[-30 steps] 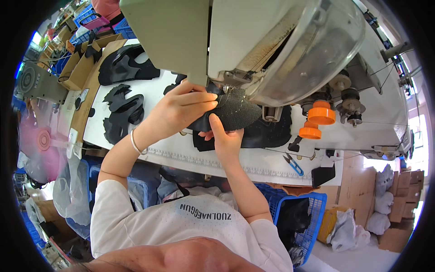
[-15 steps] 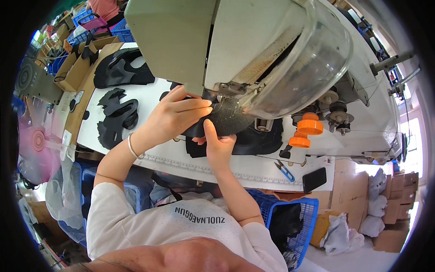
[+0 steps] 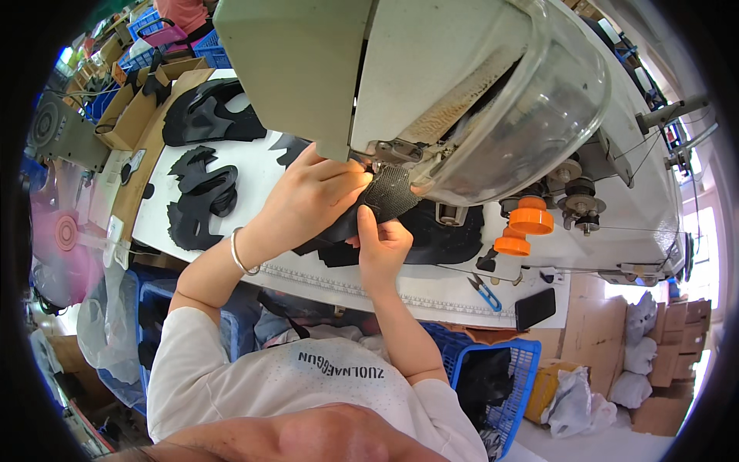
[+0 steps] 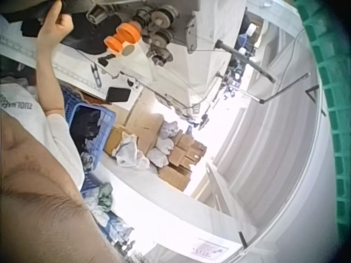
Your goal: The person aligns and sews pieces of shoe upper material together using an industrial sewing machine.
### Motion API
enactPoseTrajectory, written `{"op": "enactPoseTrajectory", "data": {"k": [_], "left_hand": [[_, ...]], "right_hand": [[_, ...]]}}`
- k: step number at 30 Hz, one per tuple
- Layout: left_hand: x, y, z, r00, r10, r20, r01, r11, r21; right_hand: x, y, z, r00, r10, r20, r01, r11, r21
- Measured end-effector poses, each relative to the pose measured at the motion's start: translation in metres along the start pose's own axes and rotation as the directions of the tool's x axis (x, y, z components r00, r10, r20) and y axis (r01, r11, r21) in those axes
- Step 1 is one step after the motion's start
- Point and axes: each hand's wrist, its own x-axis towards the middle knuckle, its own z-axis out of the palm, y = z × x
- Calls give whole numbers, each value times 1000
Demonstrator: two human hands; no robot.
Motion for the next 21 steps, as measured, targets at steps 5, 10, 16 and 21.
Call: {"op": "enactPoseTrajectory", "data": {"k": [5, 10, 16, 21], "left_hand": [[-4, 10, 8, 999, -50, -18, 52, 991, 121], [-4, 6, 7, 998, -45, -34, 47, 996, 71], [-9, 2, 1, 998, -29, -64, 31, 999, 27], [-14, -20, -18, 988, 4, 153, 5, 998, -57]], "right_hand": [[4, -7, -1, 997, -11, -73, 11, 1000, -4], [17, 3, -16, 993, -110, -40, 105, 987, -119], [28, -12, -25, 995, -101, -14, 97, 980, -173], [30, -24, -23, 995, -93, 17, 95, 965, -244]]}}
